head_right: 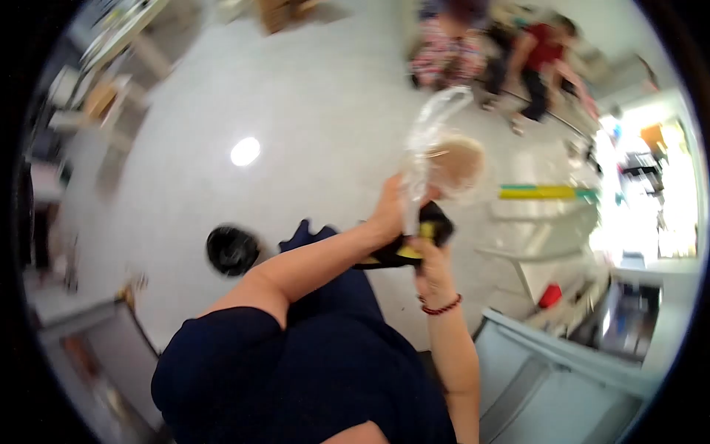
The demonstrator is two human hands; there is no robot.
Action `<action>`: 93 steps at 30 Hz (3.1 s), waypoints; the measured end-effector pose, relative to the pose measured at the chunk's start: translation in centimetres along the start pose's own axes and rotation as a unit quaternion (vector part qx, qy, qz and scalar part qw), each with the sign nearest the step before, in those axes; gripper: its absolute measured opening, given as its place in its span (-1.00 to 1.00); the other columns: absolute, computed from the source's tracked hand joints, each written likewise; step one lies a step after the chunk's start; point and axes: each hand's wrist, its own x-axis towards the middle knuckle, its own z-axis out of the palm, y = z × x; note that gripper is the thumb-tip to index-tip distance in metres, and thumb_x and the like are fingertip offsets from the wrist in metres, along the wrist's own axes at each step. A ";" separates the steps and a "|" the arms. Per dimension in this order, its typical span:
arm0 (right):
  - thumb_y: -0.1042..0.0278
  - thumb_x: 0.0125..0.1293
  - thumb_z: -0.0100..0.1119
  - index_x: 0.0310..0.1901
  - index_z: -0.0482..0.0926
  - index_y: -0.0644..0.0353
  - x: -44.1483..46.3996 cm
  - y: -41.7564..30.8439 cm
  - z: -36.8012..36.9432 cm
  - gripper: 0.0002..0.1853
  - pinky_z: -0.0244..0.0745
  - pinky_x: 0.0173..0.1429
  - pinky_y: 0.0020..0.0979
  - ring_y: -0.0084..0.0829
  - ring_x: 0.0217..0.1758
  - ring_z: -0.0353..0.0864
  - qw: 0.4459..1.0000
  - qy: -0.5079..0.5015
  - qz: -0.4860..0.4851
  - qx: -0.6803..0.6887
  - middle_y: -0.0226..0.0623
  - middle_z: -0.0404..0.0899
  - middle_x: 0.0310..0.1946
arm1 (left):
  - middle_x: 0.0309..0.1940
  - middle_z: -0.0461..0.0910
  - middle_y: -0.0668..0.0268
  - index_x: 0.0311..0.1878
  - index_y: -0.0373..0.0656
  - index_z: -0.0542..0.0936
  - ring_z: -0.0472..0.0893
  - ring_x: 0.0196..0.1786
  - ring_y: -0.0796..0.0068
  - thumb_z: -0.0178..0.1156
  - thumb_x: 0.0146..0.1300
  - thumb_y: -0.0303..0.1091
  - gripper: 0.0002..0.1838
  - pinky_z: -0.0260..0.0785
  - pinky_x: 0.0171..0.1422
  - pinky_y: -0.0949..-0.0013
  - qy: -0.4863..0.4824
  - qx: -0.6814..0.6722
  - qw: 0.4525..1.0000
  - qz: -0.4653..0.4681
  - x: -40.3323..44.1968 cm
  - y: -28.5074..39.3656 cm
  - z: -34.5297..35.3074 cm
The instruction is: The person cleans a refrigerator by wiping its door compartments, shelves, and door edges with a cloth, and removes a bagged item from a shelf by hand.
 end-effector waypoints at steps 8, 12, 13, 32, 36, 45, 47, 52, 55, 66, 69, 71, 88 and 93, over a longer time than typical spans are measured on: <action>0.44 0.21 0.24 0.13 0.49 0.14 1.1 5.8 -5.9 -0.58 0.51 0.28 -0.11 -0.23 0.16 0.55 0.957 0.046 0.234 0.164 -0.23 0.57 0.04 | -0.05 0.63 0.22 0.13 -0.22 0.55 0.67 -0.05 0.35 0.20 0.40 -0.16 -0.62 0.65 -0.07 0.20 0.310 0.009 0.905 -0.291 -9.2 -7.6 -16.4; 0.41 0.22 0.26 0.12 0.49 0.12 0.9 6.3 -6.1 -0.59 0.52 0.28 -0.05 -0.21 0.16 0.56 0.958 0.038 0.250 0.134 -0.22 0.57 0.04 | -0.29 0.62 0.27 -0.06 -0.15 0.60 0.63 -0.34 0.45 0.06 0.37 -0.37 -0.81 0.43 -0.46 0.40 0.450 0.182 0.801 -0.350 -21.3 -13.6 -30.7; 0.40 0.22 0.26 0.14 0.48 0.14 0.9 6.2 -6.0 -0.57 0.50 0.29 -0.05 -0.19 0.16 0.55 0.963 0.039 0.236 0.128 -0.19 0.55 0.06 | -0.38 0.60 0.33 -0.09 -0.09 0.61 0.58 -0.42 0.50 0.07 0.35 -0.37 -0.84 0.34 -0.50 0.41 0.477 0.200 0.781 -0.351 -21.6 -9.5 -30.2; 0.25 0.32 0.22 0.03 0.55 0.20 -3.3 3.8 -4.0 -0.69 0.56 0.12 -0.30 -0.49 -0.01 0.63 0.985 -0.018 0.050 0.167 -0.36 0.64 -0.10 | -0.05 0.63 0.30 0.14 -0.16 0.55 0.60 -0.03 0.49 0.15 0.42 -0.15 -0.64 0.45 0.04 0.38 -0.211 0.025 0.924 -0.317 -1.3 -8.6 -3.8; 0.07 0.41 0.18 0.20 0.49 0.13 -10.8 -2.8 -1.1 -0.56 0.48 0.16 -0.43 -0.61 0.06 0.55 0.985 0.066 -0.098 0.124 -0.45 0.60 -0.02 | -0.05 0.62 0.25 0.09 -0.25 0.56 0.59 -0.02 0.50 0.01 0.48 -0.28 -0.70 0.43 0.10 0.41 -0.376 -0.078 0.890 -0.247 0.5 -3.4 5.9; 0.37 0.33 0.29 0.30 0.41 0.24 -31.5 -11.7 3.2 -0.47 0.41 0.27 -0.42 -0.56 0.15 0.50 0.827 0.292 -0.429 -0.216 -0.35 0.56 0.08 | 0.03 0.58 0.26 0.11 -0.30 0.53 0.53 0.06 0.55 0.15 0.38 -0.44 -0.72 0.35 0.18 0.44 -0.681 -0.203 0.701 0.057 -4.3 13.9 26.3; 0.46 0.27 0.32 0.30 0.38 0.22 -36.9 -14.7 7.4 -0.44 0.37 0.34 -0.39 -0.49 0.23 0.47 0.670 0.422 -0.500 -0.352 -0.28 0.48 0.16 | 0.00 0.59 0.25 0.13 -0.25 0.54 0.55 0.05 0.54 0.16 0.38 -0.39 -0.70 0.35 0.17 0.42 -0.697 -0.257 0.664 0.085 -5.9 16.7 29.8; 0.39 0.28 0.29 0.22 0.42 0.25 -44.4 -20.6 10.1 -0.51 0.50 0.26 -0.25 -0.22 0.21 0.54 0.089 0.557 -0.582 -0.586 -0.14 0.44 0.21 | 0.18 0.48 -0.01 0.34 -0.30 0.29 0.54 0.19 0.15 0.04 0.46 0.10 -0.33 0.44 0.30 0.08 -0.739 -0.314 0.553 -0.223 -10.1 19.4 33.9; 0.49 0.14 0.28 0.18 0.48 0.19 -44.2 -25.2 9.6 -0.49 0.45 0.23 -0.14 -0.09 0.09 0.61 -0.121 0.548 -0.287 -0.777 -0.04 0.45 0.18 | 0.26 0.38 -0.12 0.37 -0.40 0.19 0.49 0.26 0.03 -0.02 0.44 0.21 -0.20 0.39 0.36 -0.07 -0.712 -0.397 0.436 -0.381 -11.3 21.0 35.9; -0.41 0.29 0.02 0.12 0.59 0.10 -42.4 -34.8 0.5 -0.29 0.37 0.09 -0.30 -0.38 0.08 0.43 0.677 0.581 -0.031 -0.452 -0.28 0.52 0.10 | 0.36 0.21 -0.21 0.44 -0.44 0.01 0.28 0.43 -0.13 -0.26 0.43 0.37 -0.05 0.22 0.47 -0.21 -0.684 -0.449 0.402 -0.411 -11.7 21.8 36.7; -0.31 0.27 0.14 0.09 0.60 0.04 -41.1 -35.2 0.0 -0.40 0.35 0.15 -0.37 -0.45 0.13 0.40 0.750 0.542 -0.046 -0.376 -0.35 0.51 0.11 | 0.35 0.24 -0.21 0.43 -0.43 0.02 0.29 0.43 -0.14 -0.26 0.44 0.36 -0.06 0.21 0.48 -0.20 -0.677 -0.448 0.416 -0.409 -12.1 22.0 36.4; -0.21 0.26 0.22 0.00 0.62 0.00 -41.4 -35.1 0.2 -0.52 0.34 0.14 -0.44 -0.52 0.08 0.43 0.784 0.511 -0.049 -0.349 -0.43 0.54 0.06 | 0.33 0.27 -0.21 0.42 -0.44 0.04 0.30 0.42 -0.15 -0.26 0.44 0.36 -0.07 0.22 0.48 -0.17 -0.676 -0.461 0.418 -0.395 -12.3 21.9 36.7; 0.13 0.15 0.44 -0.16 0.66 0.32 -51.6 -33.8 2.1 -0.60 0.57 -0.08 -0.34 -0.42 -0.29 0.64 0.652 0.514 0.180 -0.527 -0.26 0.68 -0.36 | 0.41 0.12 -0.24 0.45 -0.40 -0.04 0.23 0.45 -0.19 -0.15 0.38 0.39 0.00 0.16 0.48 -0.29 -0.660 -0.452 0.436 -0.413 -12.9 22.2 35.9; -0.27 0.37 0.07 0.42 0.31 0.10 -42.7 -34.6 1.2 -0.24 0.19 0.48 0.00 -0.31 0.52 0.15 0.835 0.412 -0.150 -0.333 -0.10 0.24 0.43 | 0.54 -0.35 -0.18 0.53 -0.21 -0.46 -0.13 0.57 -0.23 -0.09 0.28 0.47 0.18 0.05 0.48 -0.41 -0.656 -0.458 0.353 -0.485 -13.5 23.2 34.5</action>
